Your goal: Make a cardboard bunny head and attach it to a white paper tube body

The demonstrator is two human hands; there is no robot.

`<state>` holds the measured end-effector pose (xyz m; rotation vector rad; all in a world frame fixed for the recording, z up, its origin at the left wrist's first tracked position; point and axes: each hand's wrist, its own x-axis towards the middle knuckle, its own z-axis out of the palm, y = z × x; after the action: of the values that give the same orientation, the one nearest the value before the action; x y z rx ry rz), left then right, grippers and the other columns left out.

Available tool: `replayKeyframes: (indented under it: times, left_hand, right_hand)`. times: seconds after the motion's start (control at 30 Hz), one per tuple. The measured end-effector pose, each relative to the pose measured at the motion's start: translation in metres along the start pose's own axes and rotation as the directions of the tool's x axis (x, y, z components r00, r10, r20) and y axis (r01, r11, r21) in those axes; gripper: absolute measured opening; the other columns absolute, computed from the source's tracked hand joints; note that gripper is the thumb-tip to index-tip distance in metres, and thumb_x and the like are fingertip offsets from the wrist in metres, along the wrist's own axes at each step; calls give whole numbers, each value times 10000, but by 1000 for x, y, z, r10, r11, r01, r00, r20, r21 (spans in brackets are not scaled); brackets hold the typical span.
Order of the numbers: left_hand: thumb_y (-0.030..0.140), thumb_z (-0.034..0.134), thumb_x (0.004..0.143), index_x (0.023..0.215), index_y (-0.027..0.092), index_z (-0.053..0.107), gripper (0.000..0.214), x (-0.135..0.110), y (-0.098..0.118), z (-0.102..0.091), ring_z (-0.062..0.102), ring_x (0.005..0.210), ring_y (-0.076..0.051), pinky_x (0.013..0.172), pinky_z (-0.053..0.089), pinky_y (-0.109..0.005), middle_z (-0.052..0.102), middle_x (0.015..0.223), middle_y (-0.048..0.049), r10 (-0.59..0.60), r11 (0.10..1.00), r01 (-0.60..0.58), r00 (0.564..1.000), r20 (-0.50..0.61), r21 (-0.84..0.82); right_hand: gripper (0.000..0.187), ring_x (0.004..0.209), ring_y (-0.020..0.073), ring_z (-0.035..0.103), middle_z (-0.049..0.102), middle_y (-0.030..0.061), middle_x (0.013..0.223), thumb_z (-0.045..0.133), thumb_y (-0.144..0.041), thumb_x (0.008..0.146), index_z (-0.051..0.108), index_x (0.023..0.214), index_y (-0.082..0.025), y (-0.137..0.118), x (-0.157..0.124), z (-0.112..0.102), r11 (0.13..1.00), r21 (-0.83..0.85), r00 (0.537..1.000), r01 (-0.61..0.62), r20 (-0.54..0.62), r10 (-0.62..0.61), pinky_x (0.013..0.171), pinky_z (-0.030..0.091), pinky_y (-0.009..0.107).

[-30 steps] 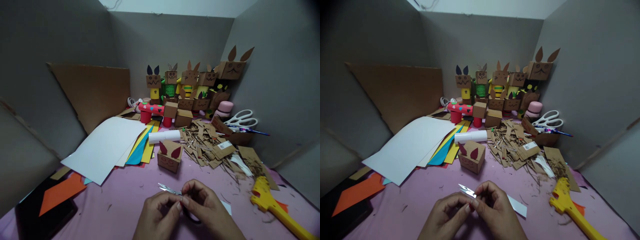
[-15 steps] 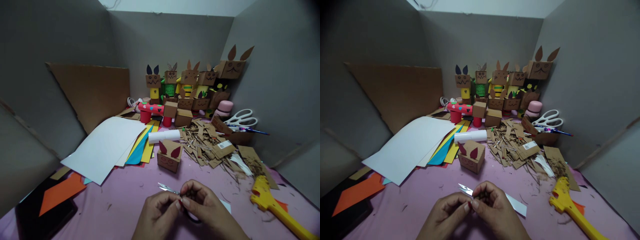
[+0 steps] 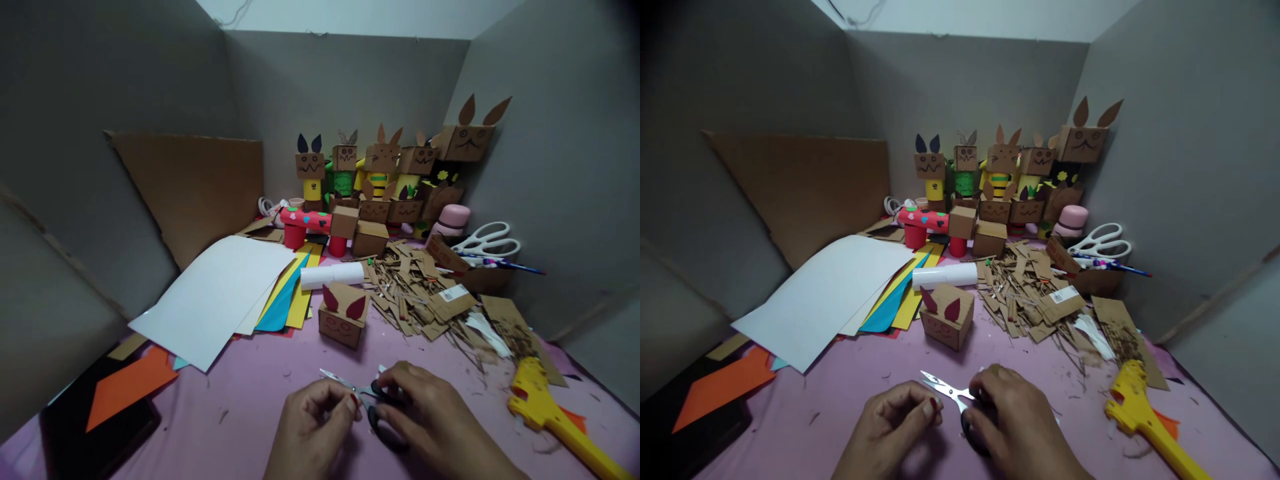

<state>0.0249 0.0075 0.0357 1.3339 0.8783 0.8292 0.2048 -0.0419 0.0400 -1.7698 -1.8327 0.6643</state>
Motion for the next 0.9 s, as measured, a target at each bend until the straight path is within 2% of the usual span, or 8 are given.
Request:
replayKeyframes:
  times: [0.13, 0.37, 0.5, 0.63, 0.7, 0.77, 0.83, 0.9]
  left_hand:
    - [295, 603, 768, 589, 188, 636, 211, 0, 5, 0, 529, 627, -159, 616, 387, -252, 625, 610, -7, 18, 999, -21, 996, -85, -39]
    - [296, 628, 743, 574, 190, 631, 199, 0, 9, 0, 509, 595, -144, 591, 371, -239, 612, 578, 7, 8, 997, -20, 989, -151, -75]
    - [301, 637, 742, 573, 191, 632, 201, 0, 6, -2, 486, 580, -136, 576, 356, -232, 595, 567, 16, 22, 995, -39, 983, -184, -91]
    - [323, 664, 728, 567, 186, 638, 213, 1, 5, -5, 477, 556, -122, 556, 350, -214, 598, 549, 24, 42, 989, -79, 959, -282, -122]
    - [330, 686, 714, 580, 187, 650, 199, 1, 5, -6, 496, 560, -125, 561, 366, -210, 617, 550, 22, 54, 980, -113, 943, -328, -164]
    - [332, 703, 704, 588, 190, 660, 188, 1, 5, -7, 510, 561, -128, 565, 381, -208, 628, 546, 20, 64, 970, -142, 932, -357, -197]
    - [334, 713, 700, 597, 189, 670, 182, 1, 5, -8, 514, 551, -126, 563, 389, -206, 633, 537, 17, 67, 965, -156, 924, -376, -211]
    - [334, 718, 697, 596, 187, 675, 183, 1, 5, -9, 520, 546, -127, 562, 395, -208, 640, 534, 13, 72, 963, -163, 922, -381, -213]
  right_hand:
    - [262, 896, 302, 613, 661, 96, 981, 551, -118, 747, 626, 980, -209, 5, 0, 4, 962, -272, 992, -4, 122, 39, 734, 461, 436]
    - [380, 887, 310, 611, 678, 104, 957, 522, -75, 727, 635, 1068, -199, 12, 1, 13, 933, -350, 995, 85, 85, -58, 729, 499, 441]
    - [385, 891, 304, 634, 699, 128, 965, 529, -85, 704, 643, 1066, -153, 13, 1, 11, 974, -193, 991, 121, 79, -108, 771, 497, 450]
    - [396, 830, 253, 642, 711, 107, 922, 558, -200, 758, 621, 1147, -159, 15, -2, 9, 974, 225, 998, 11, 52, -24, 738, 489, 378]
    - [400, 746, 193, 612, 686, 53, 846, 596, -272, 796, 607, 1192, -220, 19, -2, 10, 861, 502, 995, -85, 83, 50, 657, 469, 297]
    - [419, 667, 133, 572, 643, 3, 786, 708, -323, 756, 634, 1165, -276, 23, 0, 14, 664, 725, 982, -182, 174, 79, 600, 440, 231]
    - [438, 630, 101, 554, 630, -14, 770, 816, -363, 660, 691, 1073, -292, 26, 3, 17, 481, 835, 961, -267, 266, 72, 586, 434, 202]
    - [423, 640, 101, 561, 640, -1, 775, 831, -442, 627, 729, 1006, -282, 25, 6, 19, 405, 861, 948, -307, 314, 51, 611, 453, 209]
